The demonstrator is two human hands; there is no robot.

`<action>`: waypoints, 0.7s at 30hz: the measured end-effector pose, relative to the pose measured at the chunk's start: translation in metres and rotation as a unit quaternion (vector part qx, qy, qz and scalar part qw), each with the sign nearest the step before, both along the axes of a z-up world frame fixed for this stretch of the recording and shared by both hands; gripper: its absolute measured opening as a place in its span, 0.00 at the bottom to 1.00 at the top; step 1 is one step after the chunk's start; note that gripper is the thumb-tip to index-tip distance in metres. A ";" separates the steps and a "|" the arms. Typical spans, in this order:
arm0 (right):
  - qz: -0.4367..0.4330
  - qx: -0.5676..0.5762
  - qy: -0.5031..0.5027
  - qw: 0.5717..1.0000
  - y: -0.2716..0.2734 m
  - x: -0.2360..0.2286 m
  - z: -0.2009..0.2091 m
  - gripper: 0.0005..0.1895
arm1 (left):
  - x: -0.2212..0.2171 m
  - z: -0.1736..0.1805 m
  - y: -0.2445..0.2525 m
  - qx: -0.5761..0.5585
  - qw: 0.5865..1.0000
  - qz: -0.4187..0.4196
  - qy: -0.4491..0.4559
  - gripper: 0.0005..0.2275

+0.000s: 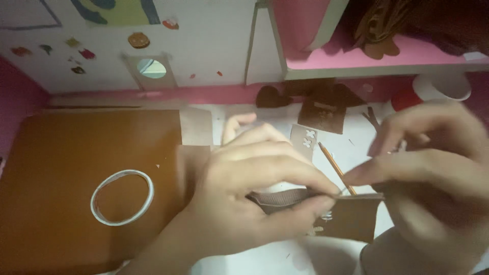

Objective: Sewing together small pieces of leather using a needle and thread at a craft workstation.

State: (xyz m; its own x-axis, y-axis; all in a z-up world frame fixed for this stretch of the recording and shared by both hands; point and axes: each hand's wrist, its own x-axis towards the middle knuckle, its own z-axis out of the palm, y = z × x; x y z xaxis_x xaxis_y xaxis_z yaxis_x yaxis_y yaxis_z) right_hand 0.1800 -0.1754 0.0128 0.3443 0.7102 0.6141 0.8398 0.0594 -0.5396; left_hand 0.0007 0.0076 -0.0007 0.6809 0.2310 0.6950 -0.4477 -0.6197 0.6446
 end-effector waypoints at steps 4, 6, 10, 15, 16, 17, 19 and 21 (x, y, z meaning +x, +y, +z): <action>0.050 0.027 0.084 0.995 0.032 -0.024 -0.012 0.18 | -0.001 -0.002 0.003 -0.105 0.991 -0.074 0.045 0.06; 0.074 0.033 0.108 0.991 0.032 -0.014 -0.025 0.14 | 0.001 0.000 0.001 -0.122 0.989 -0.063 0.062 0.04; 0.085 0.056 0.183 0.978 0.028 -0.010 -0.045 0.09 | 0.004 -0.007 -0.004 -0.279 0.944 -0.096 0.148 0.04; 0.098 0.088 0.183 0.974 0.035 -0.005 -0.074 0.06 | 0.009 -0.023 -0.008 -0.321 0.929 -0.092 0.159 0.06; 0.100 0.094 0.190 0.972 0.037 -0.003 -0.080 0.07 | 0.010 -0.028 -0.008 -0.350 0.919 -0.097 0.154 0.06; 0.102 0.094 0.191 0.972 0.040 -0.004 -0.083 0.07 | 0.010 -0.034 -0.007 -0.350 0.919 -0.095 0.154 0.06; 0.122 0.074 0.213 0.967 0.047 -0.007 -0.090 0.08 | 0.010 -0.048 -0.004 -0.335 0.923 -0.033 0.188 0.08; 0.173 0.108 0.200 0.958 0.060 0.003 -0.113 0.04 | 0.009 -0.070 0.000 -0.376 0.904 -0.025 0.201 0.08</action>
State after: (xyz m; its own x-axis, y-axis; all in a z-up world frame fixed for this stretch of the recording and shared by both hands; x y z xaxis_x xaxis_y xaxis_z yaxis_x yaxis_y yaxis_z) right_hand 0.1827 -0.1153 -0.1000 0.3501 0.6954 0.6276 0.4779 0.4437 -0.7581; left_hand 0.0096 0.0076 -0.0708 0.8663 0.4972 0.0478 -0.0983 0.0760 0.9922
